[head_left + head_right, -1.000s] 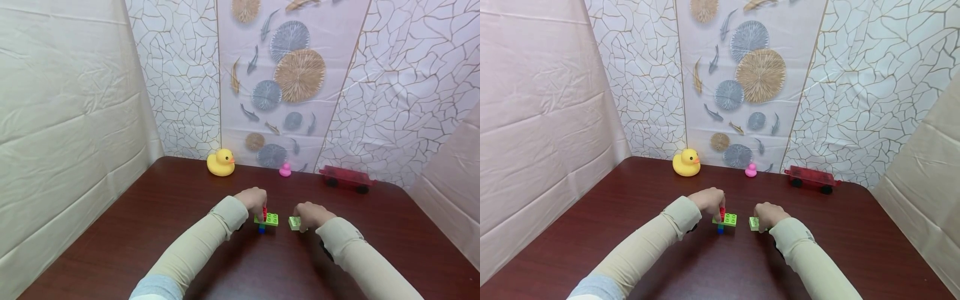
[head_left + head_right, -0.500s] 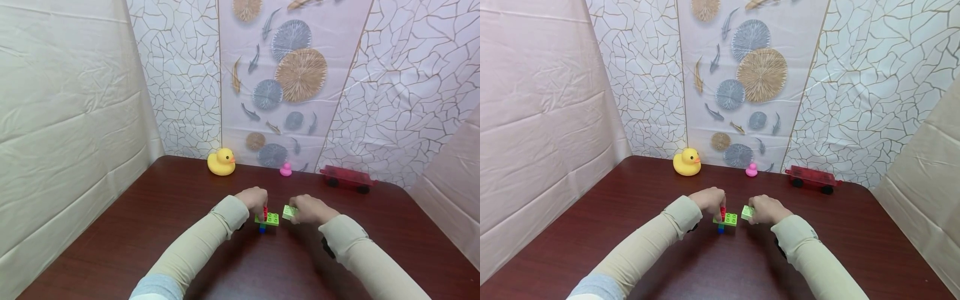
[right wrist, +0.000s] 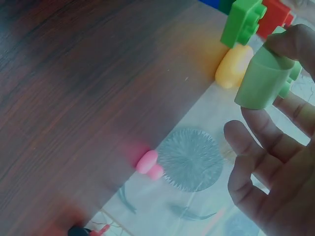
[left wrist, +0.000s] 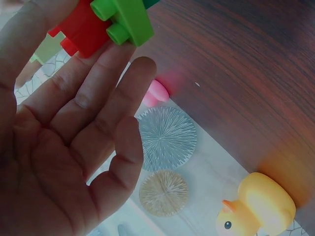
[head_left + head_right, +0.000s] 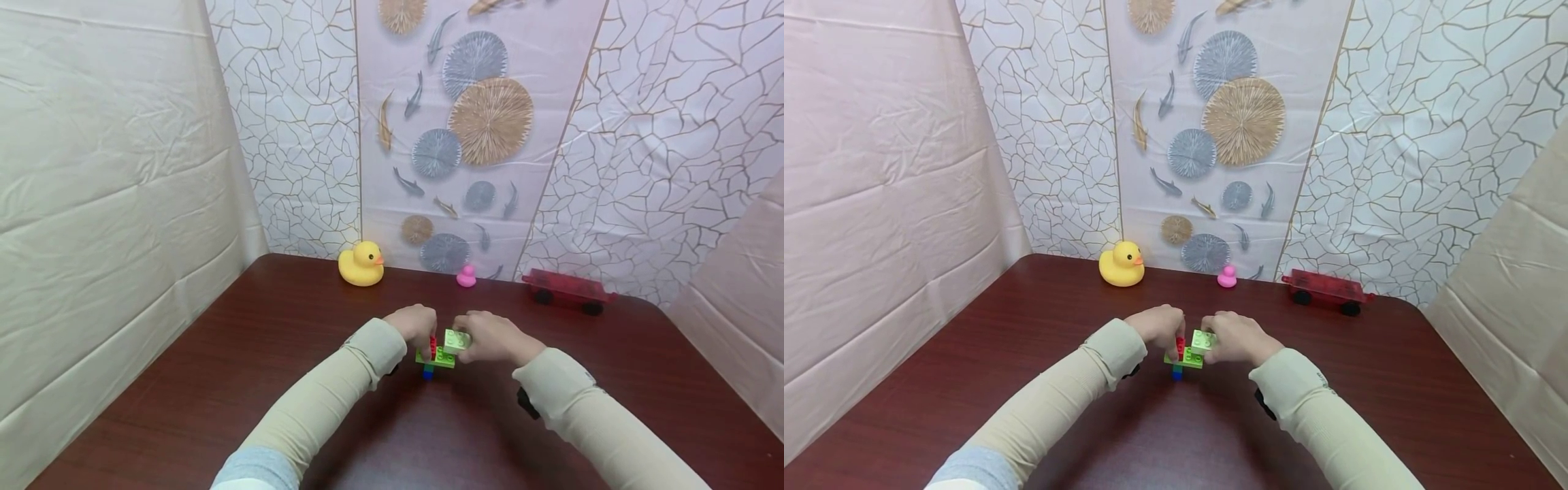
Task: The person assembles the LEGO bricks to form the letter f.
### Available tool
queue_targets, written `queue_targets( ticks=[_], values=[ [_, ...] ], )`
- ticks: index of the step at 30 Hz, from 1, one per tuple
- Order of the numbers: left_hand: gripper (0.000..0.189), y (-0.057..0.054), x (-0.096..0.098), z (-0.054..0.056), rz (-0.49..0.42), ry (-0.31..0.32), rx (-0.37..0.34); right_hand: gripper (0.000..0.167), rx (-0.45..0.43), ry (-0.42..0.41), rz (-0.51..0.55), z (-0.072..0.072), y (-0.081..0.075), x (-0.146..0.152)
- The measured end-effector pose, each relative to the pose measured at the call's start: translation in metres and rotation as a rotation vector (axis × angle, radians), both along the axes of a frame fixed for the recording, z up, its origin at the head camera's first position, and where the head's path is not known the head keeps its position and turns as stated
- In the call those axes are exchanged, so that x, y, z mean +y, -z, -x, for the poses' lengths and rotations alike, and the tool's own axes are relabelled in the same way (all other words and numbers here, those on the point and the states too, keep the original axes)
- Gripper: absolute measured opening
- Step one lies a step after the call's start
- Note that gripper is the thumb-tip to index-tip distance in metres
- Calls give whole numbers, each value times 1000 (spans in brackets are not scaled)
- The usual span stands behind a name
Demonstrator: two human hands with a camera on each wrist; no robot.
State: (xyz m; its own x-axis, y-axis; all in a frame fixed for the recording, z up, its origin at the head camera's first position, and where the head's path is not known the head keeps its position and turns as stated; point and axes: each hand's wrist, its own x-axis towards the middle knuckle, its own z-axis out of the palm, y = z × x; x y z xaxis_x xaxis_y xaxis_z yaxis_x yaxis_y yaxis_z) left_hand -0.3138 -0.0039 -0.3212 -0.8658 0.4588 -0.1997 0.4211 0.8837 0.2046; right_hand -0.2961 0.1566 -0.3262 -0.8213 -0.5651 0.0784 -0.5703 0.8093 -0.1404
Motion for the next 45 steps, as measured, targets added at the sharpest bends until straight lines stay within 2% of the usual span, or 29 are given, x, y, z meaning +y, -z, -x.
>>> queue_targets(
  ticks=[12, 22, 37, 45],
  values=[
    [27, -1, 1, -3, 9, 31, 32, 27, 7, -46, 64, -5, -5, -9],
    [33, -1, 0, -3, -8, 18, 34, 29, -31, -51, 88, -4, -5, -13],
    [29, -1, -2, -2, -10, 29, 35, 28, -63, -79, 29, 0, -7, -17],
    [31, 4, -1, -3, 6, 32, 56, 27, -75, -102, -10, -1, -8, -20]
  ],
)
